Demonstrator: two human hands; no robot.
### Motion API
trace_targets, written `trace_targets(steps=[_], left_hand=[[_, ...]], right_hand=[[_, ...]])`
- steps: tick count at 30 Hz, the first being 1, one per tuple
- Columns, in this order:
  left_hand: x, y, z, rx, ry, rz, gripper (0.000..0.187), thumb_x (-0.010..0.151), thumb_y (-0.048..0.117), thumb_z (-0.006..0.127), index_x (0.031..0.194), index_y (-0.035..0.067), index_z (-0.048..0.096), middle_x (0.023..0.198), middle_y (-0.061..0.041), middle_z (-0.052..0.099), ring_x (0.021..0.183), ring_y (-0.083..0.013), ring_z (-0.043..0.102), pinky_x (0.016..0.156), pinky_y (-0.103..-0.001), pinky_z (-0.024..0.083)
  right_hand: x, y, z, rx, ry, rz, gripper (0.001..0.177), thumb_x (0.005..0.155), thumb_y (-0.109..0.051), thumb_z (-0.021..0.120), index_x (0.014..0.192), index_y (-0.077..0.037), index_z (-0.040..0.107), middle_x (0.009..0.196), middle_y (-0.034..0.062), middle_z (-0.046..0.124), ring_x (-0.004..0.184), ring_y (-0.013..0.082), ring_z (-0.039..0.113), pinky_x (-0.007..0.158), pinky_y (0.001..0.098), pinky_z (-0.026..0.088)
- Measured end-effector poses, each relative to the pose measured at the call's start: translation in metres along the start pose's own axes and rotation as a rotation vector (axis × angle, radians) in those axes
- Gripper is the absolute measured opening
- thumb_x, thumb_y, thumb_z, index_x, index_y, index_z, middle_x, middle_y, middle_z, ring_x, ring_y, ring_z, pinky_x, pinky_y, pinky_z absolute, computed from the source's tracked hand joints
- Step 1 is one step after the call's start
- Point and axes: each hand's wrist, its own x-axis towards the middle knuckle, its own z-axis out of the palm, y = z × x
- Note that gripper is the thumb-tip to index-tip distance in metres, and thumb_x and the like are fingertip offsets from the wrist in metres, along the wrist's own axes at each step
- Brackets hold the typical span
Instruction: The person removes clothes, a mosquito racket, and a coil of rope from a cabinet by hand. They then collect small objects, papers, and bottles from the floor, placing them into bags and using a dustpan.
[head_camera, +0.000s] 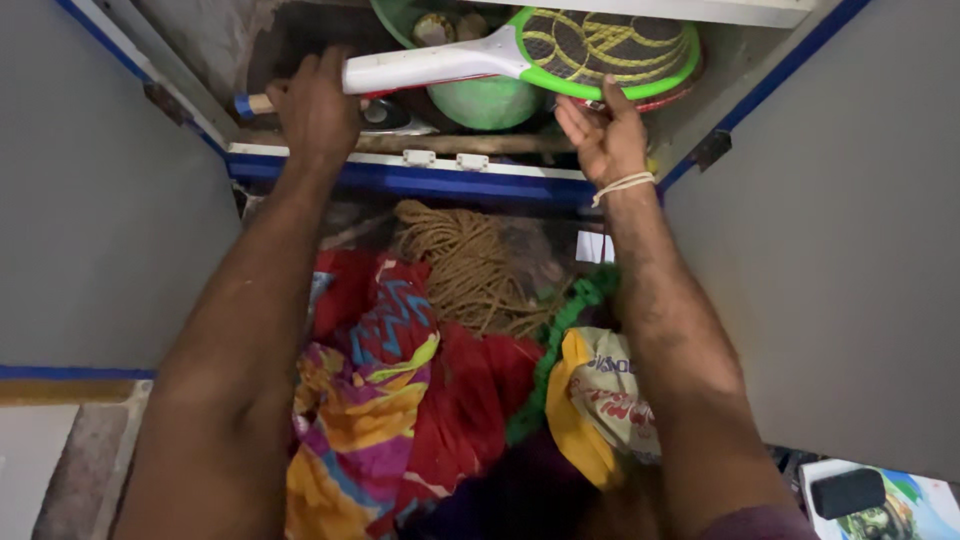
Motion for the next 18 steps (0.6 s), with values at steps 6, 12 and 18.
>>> trace_targets(steps=[6,12,18], left_hand=[[-0.003,0.009,0.007,0.100,0.130,-0.041,0.070,0.085,0.020,0.086,0.147,0.011,0.055,0.126,-0.017,0.062,0.122,-0.0373,0.054,0.105,-0.060,0.031],[-0.118,0.082,0.045,0.014,0.088,-0.245,0.077,0.099,0.034,0.067,0.162,0.007,0.030,0.153,-0.033,0.034,0.142,-0.0499,0.034,0.115,-0.069,0.025],[-0.258,0.124,0.106,-0.094,-0.211,-0.331,0.080,0.089,0.045,0.069,0.154,0.008,0.041,0.154,-0.034,0.034,0.138,-0.0528,0.034,0.108,-0.069,0.028]], right_hand=[[0.001,0.006,0.004,-0.032,0.006,-0.070,0.041,0.096,-0.020,0.067,0.130,-0.001,0.054,0.125,0.0252,0.064,0.115,0.0456,0.070,0.099,0.0536,0.061],[0.005,0.012,0.014,-0.013,0.134,-0.117,0.036,0.097,-0.018,0.062,0.126,0.003,0.055,0.115,0.0283,0.066,0.107,0.0440,0.071,0.093,0.0514,0.064],[0.018,0.007,0.020,0.070,0.194,-0.171,0.035,0.098,-0.016,0.061,0.125,0.005,0.053,0.112,0.0273,0.065,0.099,0.0426,0.074,0.089,0.0509,0.066]])
